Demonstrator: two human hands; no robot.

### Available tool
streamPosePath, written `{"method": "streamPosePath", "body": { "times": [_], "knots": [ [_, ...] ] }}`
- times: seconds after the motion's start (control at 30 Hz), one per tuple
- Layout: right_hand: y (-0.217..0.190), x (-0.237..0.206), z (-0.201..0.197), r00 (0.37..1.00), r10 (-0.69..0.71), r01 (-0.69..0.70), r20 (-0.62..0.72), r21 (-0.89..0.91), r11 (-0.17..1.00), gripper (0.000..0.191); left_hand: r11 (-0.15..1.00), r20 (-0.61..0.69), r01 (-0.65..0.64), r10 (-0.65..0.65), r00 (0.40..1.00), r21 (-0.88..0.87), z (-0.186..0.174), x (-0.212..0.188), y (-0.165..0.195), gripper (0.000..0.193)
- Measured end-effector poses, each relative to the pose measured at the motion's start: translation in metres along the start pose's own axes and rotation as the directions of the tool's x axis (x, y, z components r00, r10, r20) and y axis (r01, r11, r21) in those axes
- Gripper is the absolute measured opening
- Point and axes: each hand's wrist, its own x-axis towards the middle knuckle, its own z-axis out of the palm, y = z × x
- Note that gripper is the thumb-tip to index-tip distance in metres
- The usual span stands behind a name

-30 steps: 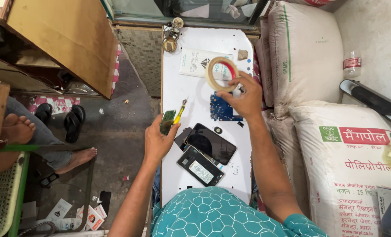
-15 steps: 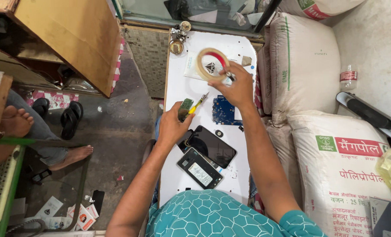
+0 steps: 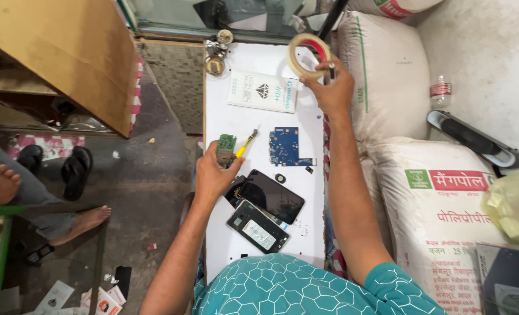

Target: The person sits at a small workbench and repairs a mobile phone. They remove the back cover and battery, handle the phone frame and internal boards, peel and apply tape, use a screwdriver on a circuit board, and place parts on the bench.

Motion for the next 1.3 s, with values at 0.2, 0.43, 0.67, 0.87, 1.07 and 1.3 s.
{"method": "streamPosePath", "body": {
  "times": [0.2, 0.43, 0.67, 0.87, 1.07, 1.3],
  "knots": [
    [0.041, -0.021, -0.028, 0.951, 0.286, -0.255, -0.119, 0.22, 0.941, 0.03, 1.0, -0.016, 0.009, -0.009, 1.0, 0.003, 0.002, 0.002, 0.001, 0.044],
    [0.037, -0.02, -0.013, 0.991, 0.124, -0.12, -0.055, 0.085, 0.989, 0.038, 0.998, -0.007, 0.04, -0.04, 0.999, 0.044, 0.002, 0.003, 0.0, 0.046],
    [0.016, 0.007, 0.008, 0.992, -0.098, 0.111, 0.08, -0.176, 0.978, 0.046, 0.992, 0.049, 0.125, -0.126, 0.991, 0.022, -0.002, 0.004, 0.002, 0.042],
    [0.013, 0.013, 0.012, 0.981, -0.106, 0.142, 0.163, -0.228, 0.963, 0.041, 0.991, 0.041, 0.129, -0.129, 0.991, 0.022, -0.002, 0.004, 0.002, 0.04],
    [0.004, 0.009, 0.007, 0.981, -0.069, 0.103, 0.182, -0.183, 0.978, 0.043, 0.994, 0.028, 0.106, -0.106, 0.994, -0.006, -0.001, 0.004, 0.002, 0.039],
    [-0.012, 0.0, 0.019, 0.962, -0.229, 0.229, 0.149, 0.017, 0.973, 0.037, 0.998, 0.008, 0.062, -0.062, 0.998, -0.003, -0.001, 0.004, 0.002, 0.042]
  ]
}}
